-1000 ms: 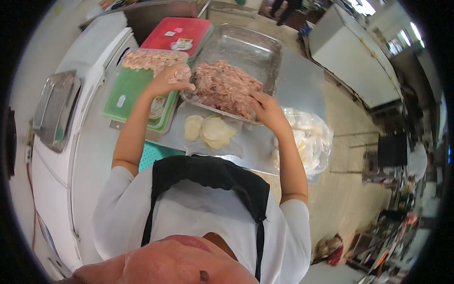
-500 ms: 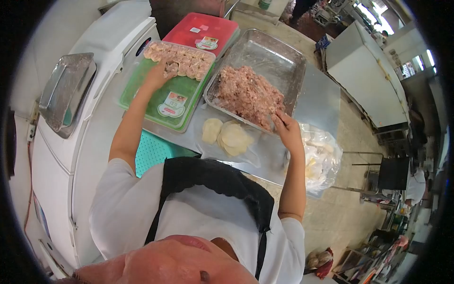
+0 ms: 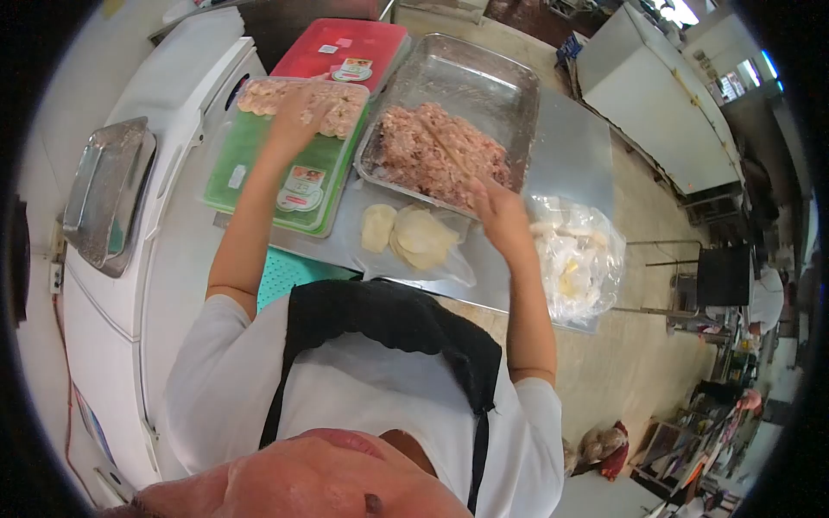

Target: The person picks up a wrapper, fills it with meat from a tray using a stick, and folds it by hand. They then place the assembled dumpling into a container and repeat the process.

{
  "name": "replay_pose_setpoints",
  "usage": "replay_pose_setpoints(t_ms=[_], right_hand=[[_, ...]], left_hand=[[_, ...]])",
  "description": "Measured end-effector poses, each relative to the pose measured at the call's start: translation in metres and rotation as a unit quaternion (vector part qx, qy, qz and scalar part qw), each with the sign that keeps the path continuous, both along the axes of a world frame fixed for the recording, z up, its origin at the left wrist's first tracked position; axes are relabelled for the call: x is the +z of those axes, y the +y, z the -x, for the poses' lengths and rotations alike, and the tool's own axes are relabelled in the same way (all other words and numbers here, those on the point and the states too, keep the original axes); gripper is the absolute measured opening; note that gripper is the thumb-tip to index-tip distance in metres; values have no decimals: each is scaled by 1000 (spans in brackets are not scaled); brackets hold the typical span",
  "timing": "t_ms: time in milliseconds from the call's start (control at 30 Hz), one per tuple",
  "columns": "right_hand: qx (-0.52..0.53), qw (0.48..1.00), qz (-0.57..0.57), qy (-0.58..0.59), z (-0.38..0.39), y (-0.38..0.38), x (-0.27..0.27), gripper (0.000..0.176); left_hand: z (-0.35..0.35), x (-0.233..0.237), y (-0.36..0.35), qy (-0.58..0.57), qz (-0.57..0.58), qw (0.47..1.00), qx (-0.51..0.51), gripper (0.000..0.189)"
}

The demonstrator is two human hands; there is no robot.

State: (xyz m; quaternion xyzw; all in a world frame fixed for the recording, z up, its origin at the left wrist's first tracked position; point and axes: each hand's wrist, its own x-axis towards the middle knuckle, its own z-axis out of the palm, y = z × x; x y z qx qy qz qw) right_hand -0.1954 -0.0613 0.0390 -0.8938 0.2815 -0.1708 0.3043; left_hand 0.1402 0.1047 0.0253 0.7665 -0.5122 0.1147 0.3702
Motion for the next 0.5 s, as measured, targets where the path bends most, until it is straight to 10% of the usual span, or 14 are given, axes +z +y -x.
replay_pose_setpoints(t_ms=[267, 500], right_hand=[[36, 980, 195, -4, -23, -31, -24, 31], [135, 926, 275, 222, 39, -116, 5, 23]], left_hand=[[97, -25, -81, 212, -40, 968, -125, 53], [155, -26, -44, 222, -151, 947, -174, 38]])
